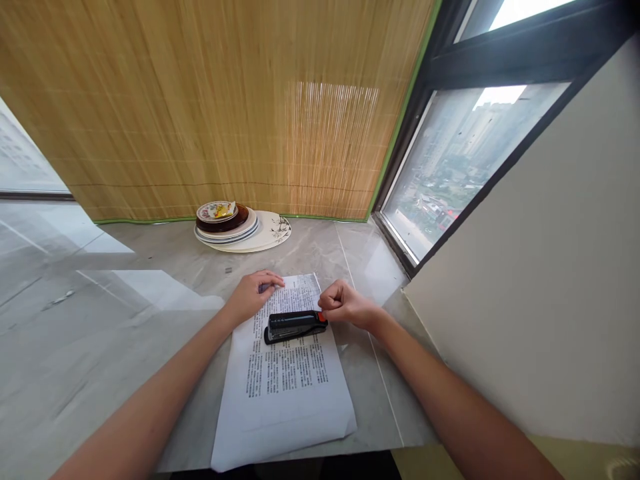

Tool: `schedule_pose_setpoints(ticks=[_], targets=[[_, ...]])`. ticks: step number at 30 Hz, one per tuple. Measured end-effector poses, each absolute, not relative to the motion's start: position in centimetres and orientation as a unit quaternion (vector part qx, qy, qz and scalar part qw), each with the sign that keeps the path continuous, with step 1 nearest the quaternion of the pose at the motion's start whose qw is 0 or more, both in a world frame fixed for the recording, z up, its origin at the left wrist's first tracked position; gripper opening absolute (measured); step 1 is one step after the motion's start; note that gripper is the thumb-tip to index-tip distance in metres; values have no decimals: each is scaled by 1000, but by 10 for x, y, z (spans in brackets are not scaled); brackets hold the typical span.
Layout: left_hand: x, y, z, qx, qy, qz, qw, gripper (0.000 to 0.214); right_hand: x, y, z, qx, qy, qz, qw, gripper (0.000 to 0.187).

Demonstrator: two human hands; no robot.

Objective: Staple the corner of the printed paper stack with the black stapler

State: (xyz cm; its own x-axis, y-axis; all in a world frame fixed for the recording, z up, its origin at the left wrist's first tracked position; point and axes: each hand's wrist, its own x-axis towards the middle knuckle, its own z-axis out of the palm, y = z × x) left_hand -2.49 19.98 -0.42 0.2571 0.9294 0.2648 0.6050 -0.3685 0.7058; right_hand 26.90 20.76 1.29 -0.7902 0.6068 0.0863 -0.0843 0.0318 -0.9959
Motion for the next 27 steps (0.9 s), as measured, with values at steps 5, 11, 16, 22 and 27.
schedule_pose_setpoints(ticks=[5, 11, 16, 22, 27], targets=[[-25, 201, -3, 753, 508, 339, 246, 27, 271, 209, 15, -184, -669, 678, 241, 57], [-27, 202, -3, 748, 514, 333, 253, 29, 272, 211, 17, -182, -677, 676, 228, 56], [-27, 203, -3, 746, 518, 334, 253, 29, 272, 211, 17, -179, -680, 674, 225, 58], [-27, 203, -3, 746, 513, 336, 258, 29, 276, 210, 18, -177, -703, 638, 261, 62], [-26, 203, -2, 742, 513, 348, 256, 29, 272, 210, 21, -226, -762, 516, 318, 41]])
